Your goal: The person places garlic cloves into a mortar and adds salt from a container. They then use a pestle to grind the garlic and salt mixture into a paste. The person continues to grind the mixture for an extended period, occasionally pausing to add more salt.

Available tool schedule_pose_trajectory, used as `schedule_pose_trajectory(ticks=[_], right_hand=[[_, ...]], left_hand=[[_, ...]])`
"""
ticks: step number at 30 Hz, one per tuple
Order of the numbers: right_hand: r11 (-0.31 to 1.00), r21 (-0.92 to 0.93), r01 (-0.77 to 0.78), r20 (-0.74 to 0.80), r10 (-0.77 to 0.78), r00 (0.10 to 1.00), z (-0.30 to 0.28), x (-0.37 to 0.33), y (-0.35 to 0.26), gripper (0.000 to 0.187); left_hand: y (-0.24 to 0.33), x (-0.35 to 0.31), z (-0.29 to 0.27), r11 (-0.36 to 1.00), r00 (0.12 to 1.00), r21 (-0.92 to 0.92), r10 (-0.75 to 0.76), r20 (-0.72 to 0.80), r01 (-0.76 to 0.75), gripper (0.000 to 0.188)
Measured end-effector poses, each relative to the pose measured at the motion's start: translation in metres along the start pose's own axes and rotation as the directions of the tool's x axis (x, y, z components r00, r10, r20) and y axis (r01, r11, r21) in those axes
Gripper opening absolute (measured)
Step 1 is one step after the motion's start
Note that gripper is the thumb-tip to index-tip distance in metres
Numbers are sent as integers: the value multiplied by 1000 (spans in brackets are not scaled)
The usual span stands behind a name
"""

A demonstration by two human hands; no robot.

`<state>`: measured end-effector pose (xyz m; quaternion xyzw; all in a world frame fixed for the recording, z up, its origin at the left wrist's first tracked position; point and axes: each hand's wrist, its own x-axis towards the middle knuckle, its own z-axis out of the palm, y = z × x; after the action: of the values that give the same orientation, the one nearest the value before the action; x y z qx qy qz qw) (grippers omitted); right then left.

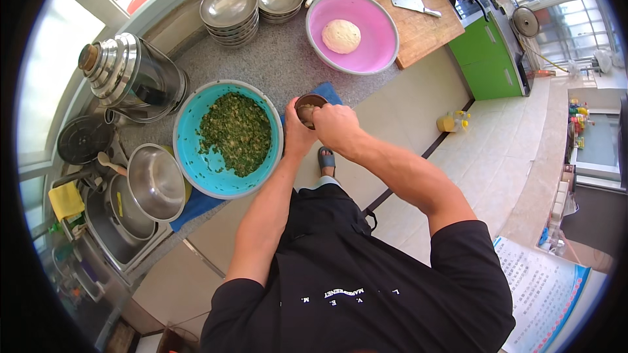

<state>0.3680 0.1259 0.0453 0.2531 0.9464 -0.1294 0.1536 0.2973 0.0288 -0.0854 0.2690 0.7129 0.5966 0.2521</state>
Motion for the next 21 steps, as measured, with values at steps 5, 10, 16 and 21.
schedule_pose_trajectory(ticks=[5, 10, 16, 21], right_hand=[[903, 312, -294, -117, 344, 932, 24, -6, 4, 25], [899, 318, -300, -34, 328, 944, -7, 5, 36, 22], [975, -182, 127, 87, -113, 990, -57, 1, 26, 19], [891, -332, 310, 245, -236, 941, -38, 11, 4, 17]], left_hand=[[-10, -1, 6, 996, 998, 64, 57, -37, -55, 111], [-8, 2, 0, 998, 999, 45, 38, 36, -39, 113], [-3, 2, -5, 999, 999, 37, -17, 50, 15, 118], [-2, 2, -1, 998, 999, 63, -4, 43, 1, 117]])
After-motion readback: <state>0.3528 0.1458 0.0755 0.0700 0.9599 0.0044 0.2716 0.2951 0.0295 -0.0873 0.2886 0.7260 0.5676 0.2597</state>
